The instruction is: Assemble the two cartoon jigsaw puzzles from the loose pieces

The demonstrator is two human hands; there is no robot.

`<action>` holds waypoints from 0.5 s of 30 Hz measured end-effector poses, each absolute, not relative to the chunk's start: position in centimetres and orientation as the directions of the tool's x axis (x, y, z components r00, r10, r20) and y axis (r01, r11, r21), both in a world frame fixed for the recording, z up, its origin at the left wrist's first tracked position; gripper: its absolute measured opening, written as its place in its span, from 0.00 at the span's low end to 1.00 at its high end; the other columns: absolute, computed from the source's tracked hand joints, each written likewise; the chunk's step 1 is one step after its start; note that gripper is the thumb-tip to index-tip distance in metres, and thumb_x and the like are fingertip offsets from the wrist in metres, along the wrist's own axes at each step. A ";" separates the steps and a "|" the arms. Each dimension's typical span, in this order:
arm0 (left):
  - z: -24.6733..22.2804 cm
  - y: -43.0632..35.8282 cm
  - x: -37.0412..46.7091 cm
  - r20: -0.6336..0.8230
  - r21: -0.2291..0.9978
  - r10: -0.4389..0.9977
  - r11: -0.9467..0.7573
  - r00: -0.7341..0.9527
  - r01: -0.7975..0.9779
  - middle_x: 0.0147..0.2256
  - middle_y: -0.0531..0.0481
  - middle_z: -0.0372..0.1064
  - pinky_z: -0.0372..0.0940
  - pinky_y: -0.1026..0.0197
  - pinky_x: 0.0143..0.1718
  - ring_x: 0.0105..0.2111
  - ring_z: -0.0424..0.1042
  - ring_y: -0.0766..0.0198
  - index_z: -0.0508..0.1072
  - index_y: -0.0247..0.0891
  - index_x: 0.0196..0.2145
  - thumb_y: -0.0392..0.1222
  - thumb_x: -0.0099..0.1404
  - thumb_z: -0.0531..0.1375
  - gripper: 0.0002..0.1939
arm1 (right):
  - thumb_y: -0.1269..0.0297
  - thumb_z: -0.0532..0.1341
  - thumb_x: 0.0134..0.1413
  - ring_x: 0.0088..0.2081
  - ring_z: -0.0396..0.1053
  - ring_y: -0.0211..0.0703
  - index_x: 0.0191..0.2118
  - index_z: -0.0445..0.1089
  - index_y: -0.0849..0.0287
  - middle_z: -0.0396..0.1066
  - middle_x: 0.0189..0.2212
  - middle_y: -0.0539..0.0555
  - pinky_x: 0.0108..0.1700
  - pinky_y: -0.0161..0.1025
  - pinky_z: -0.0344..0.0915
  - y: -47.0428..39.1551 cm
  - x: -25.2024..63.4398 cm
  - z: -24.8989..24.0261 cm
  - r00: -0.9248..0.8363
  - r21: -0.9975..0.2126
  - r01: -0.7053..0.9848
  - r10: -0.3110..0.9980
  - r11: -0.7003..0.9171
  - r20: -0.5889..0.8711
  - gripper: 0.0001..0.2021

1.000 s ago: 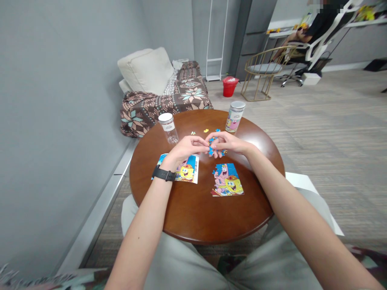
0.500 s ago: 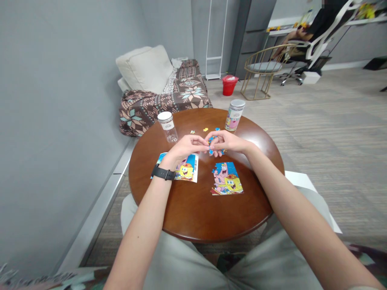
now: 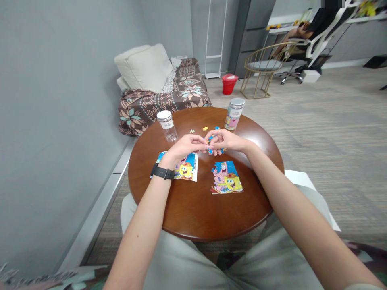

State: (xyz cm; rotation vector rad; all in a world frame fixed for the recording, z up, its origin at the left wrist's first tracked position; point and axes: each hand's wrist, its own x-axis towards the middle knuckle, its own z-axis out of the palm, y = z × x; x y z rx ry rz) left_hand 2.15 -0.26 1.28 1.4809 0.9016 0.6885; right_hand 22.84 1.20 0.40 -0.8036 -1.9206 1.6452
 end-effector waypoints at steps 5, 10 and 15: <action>1.4 -0.1 1.8 -0.122 0.982 0.829 0.021 0.545 0.188 0.27 0.49 0.74 0.64 0.64 0.33 0.28 0.71 0.69 0.75 0.33 0.30 0.38 0.49 0.69 0.10 | 0.59 0.69 0.46 0.22 0.72 0.35 0.42 0.65 0.61 0.75 0.23 0.49 0.23 0.30 0.66 1.2 22.6 0.4 -0.713 -0.987 0.118 0.701 0.108 -0.008 0.19; 1.9 -0.1 1.1 -0.120 0.977 0.822 -0.003 0.557 0.215 0.27 0.50 0.73 0.63 0.64 0.32 0.28 0.70 0.68 0.75 0.32 0.30 0.38 0.48 0.69 0.11 | 0.61 0.69 0.46 0.24 0.73 0.37 0.44 0.65 0.62 0.76 0.25 0.50 0.25 0.31 0.67 1.1 22.6 0.4 -0.718 -0.991 0.104 0.696 0.086 -0.015 0.20; 2.4 -0.1 0.1 -0.115 0.988 0.841 0.040 0.529 0.152 0.26 0.53 0.71 0.62 0.66 0.30 0.26 0.69 0.71 0.75 0.33 0.34 0.36 0.49 0.68 0.12 | 0.62 0.69 0.47 0.27 0.74 0.37 0.44 0.65 0.62 0.77 0.29 0.53 0.28 0.33 0.69 1.0 22.7 0.3 -0.739 -0.992 0.104 0.673 0.068 -0.032 0.19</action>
